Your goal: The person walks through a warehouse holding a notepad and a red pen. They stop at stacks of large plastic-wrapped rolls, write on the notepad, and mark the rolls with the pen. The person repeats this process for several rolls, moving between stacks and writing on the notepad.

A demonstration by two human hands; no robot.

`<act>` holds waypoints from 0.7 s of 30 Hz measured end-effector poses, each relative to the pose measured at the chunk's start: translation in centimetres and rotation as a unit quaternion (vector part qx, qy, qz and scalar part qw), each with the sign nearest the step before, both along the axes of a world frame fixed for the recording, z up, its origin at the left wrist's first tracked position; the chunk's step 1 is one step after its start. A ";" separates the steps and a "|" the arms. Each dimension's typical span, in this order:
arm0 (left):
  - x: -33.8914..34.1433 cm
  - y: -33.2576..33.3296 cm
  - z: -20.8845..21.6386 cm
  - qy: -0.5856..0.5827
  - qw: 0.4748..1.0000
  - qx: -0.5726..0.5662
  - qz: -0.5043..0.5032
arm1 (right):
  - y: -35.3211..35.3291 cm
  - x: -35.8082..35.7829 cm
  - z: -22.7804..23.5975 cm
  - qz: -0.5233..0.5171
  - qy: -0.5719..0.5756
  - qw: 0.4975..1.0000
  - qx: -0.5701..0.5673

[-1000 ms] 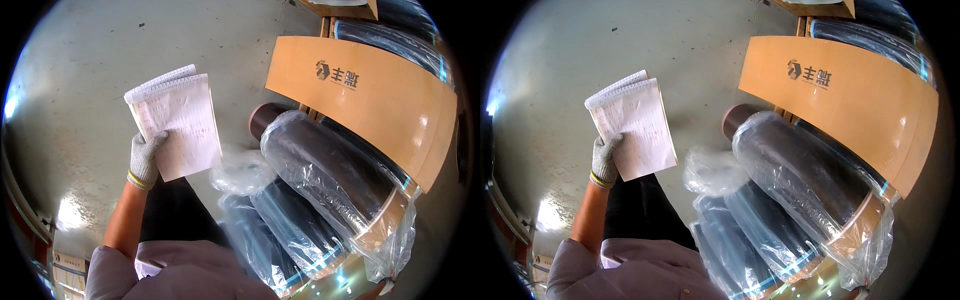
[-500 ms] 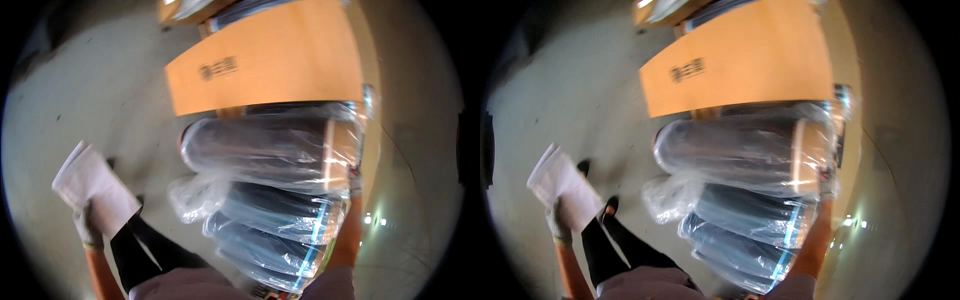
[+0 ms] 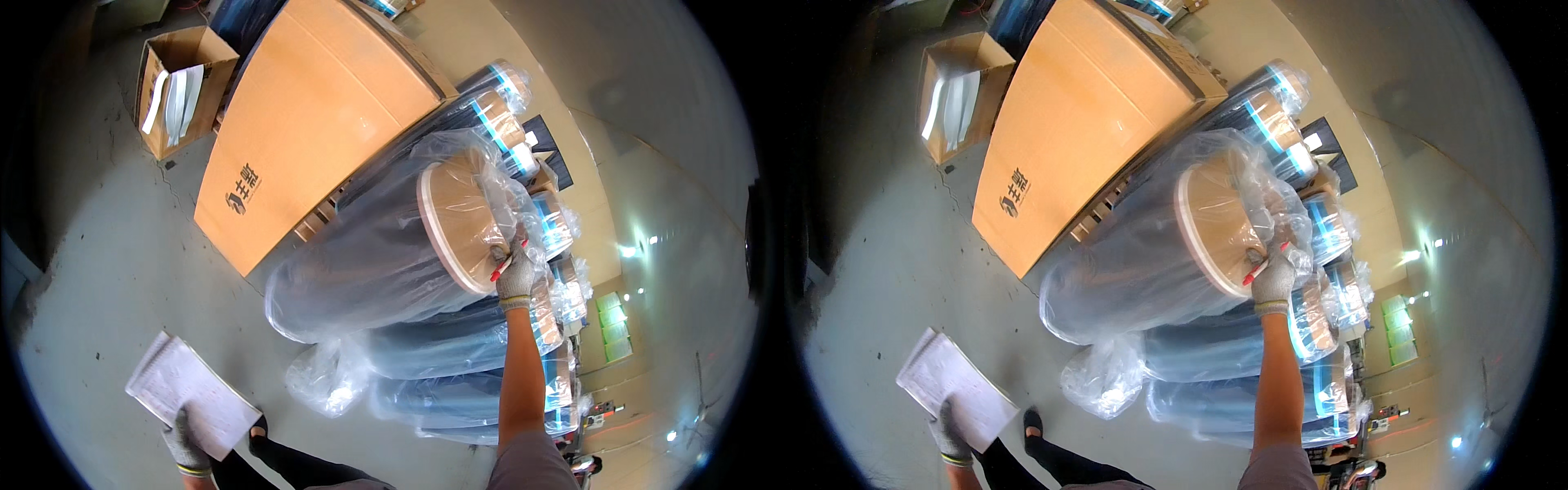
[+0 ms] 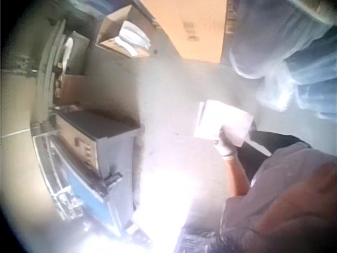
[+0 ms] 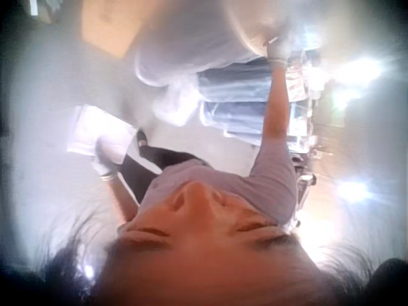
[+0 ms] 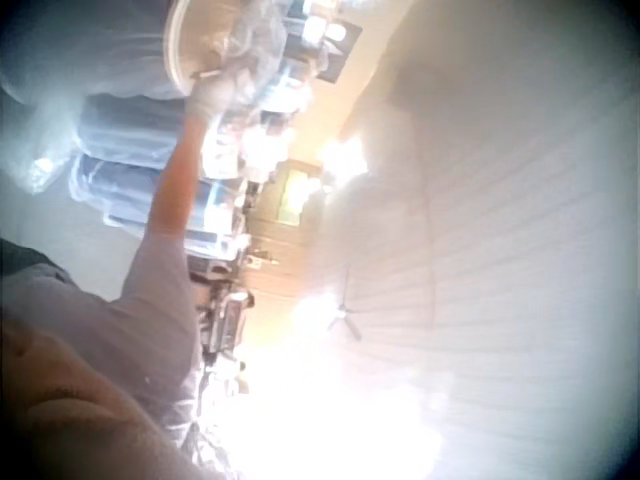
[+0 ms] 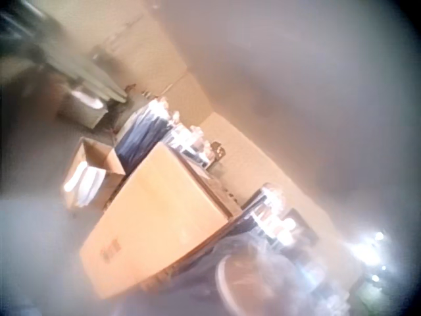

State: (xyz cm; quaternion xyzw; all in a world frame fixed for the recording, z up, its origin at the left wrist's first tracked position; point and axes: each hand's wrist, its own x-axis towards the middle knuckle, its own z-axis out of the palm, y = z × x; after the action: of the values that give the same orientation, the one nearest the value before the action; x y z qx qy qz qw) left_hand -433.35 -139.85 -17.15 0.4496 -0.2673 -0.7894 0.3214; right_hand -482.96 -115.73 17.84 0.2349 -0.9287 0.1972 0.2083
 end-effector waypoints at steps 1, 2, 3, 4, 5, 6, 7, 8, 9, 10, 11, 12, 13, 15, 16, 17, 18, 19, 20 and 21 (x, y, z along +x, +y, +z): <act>-0.6 0.3 -0.2 0.000 1.000 -0.006 -0.006 | -0.5 0.9 0.4 -0.031 0.037 0.996 0.081; -1.4 0.5 0.4 0.005 1.000 -0.012 -0.002 | -2.6 2.1 1.1 -0.100 0.031 0.980 0.167; -1.8 0.5 1.5 0.009 1.000 -0.012 -0.011 | -4.2 2.4 1.2 -0.167 0.024 0.952 0.254; -2.3 0.6 2.5 0.016 1.000 -0.010 -0.021 | -5.2 1.6 0.8 -0.145 0.066 0.966 0.201; -2.9 0.6 3.3 0.026 0.999 -0.005 -0.037 | -5.5 0.1 1.2 -0.168 0.072 0.964 0.193; -3.3 0.8 3.5 0.012 0.999 -0.018 -0.050 | -5.9 -1.8 1.3 -0.188 0.079 0.962 0.183; -3.6 0.8 3.5 0.021 0.998 -0.019 -0.057 | -6.5 -3.2 0.8 -0.184 0.138 0.951 0.204; -3.8 0.8 3.4 0.031 0.997 -0.020 -0.064 | -6.9 -5.0 0.1 -0.181 0.196 0.937 0.225; -4.3 1.2 3.3 0.043 0.995 -0.010 -0.090 | -4.9 -9.4 -0.7 -0.212 0.233 0.915 0.252; -5.0 1.7 3.7 0.035 0.995 -0.008 -0.095 | -3.2 -13.1 -1.2 -0.236 0.269 0.893 0.273; -5.3 1.7 4.7 0.019 0.996 -0.019 -0.079 | -4.4 -13.2 -0.5 -0.106 0.211 0.953 0.190; -5.3 1.5 5.5 0.001 0.997 -0.032 -0.063 | -6.1 -11.8 1.1 0.029 0.148 0.984 0.099; -5.3 1.4 6.1 0.004 0.997 -0.037 -0.065 | -6.8 -10.4 2.6 0.161 0.087 0.983 0.007; -4.8 1.0 7.2 0.011 0.997 -0.044 -0.065 | -5.5 -7.8 3.7 0.134 0.122 0.982 0.045; -4.7 0.9 7.3 0.007 0.996 -0.044 -0.072 | -4.0 -6.8 4.4 0.116 0.142 0.981 0.068; -4.2 0.8 7.1 0.004 0.996 -0.045 -0.077 | -2.9 -6.6 4.6 0.123 0.079 0.989 0.014; -4.0 1.0 6.8 0.003 0.995 -0.044 -0.086 | -1.1 -6.7 4.8 0.125 0.020 0.991 -0.038; -4.0 1.2 6.3 0.008 0.994 -0.042 -0.101 | 2.5 -9.5 3.9 0.164 -0.192 0.933 -0.255; -3.9 1.3 5.7 0.009 0.992 -0.042 -0.115 | 5.9 -12.3 3.0 0.149 -0.336 0.788 -0.495; -3.6 1.0 5.2 0.007 0.992 -0.048 -0.119 | 6.6 -12.5 2.9 0.202 -0.158 0.918 -0.304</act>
State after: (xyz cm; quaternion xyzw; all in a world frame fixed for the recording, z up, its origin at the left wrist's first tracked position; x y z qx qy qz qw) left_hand -436.92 -138.85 -11.99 0.3930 -0.3543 -0.8112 0.2488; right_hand -495.43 -109.11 20.72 0.3089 -0.7777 0.5422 0.0755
